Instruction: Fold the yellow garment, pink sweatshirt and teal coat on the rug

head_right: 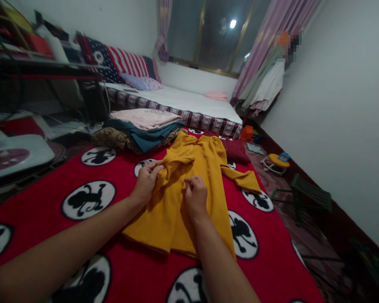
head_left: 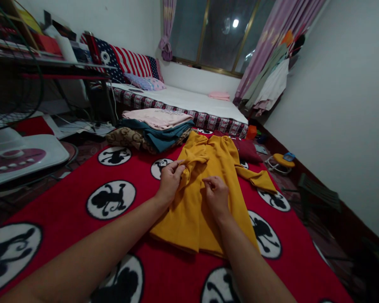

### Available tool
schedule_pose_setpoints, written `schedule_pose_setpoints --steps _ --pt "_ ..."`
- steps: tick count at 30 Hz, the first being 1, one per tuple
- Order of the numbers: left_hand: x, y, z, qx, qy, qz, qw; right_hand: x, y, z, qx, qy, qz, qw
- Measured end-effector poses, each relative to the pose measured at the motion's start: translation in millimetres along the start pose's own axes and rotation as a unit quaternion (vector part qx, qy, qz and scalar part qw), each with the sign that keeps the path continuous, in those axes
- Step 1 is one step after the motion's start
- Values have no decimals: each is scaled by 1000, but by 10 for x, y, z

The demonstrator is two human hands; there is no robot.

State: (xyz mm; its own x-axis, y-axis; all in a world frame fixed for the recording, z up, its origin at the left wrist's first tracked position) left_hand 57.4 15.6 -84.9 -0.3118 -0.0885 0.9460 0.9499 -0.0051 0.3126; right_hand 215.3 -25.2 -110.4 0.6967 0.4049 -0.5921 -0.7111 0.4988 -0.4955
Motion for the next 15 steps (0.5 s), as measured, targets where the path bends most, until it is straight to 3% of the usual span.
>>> schedule_pose_setpoints --steps 3,5,8,11,15 --pt "-4 8 -7 1 9 19 1000 -59 54 -31 -67 29 -42 996" --pt "-4 8 -4 1 4 23 1000 -103 72 -39 -97 11 -35 995" --pt "-18 5 -19 -2 9 35 999 -116 36 -26 -55 -15 -8 998" --pt "-73 11 -82 -4 33 89 995 -45 -23 -9 -46 22 -25 998" --pt "-176 52 -215 -108 49 203 972 117 -95 42 -2 108 22 994"
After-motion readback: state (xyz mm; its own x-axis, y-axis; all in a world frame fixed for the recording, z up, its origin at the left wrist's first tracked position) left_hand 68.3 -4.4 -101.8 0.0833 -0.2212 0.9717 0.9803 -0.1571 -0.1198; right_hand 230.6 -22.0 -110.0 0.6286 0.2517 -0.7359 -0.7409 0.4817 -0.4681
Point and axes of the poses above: each hand's wrist, its own z-axis towards the middle knuckle, its own y-axis out of the palm, x = y × z, the point moved 1 cm from there along z, towards the middle knuckle, and after that the axes turned 7 degrees about -y, right-handed, at the moved point
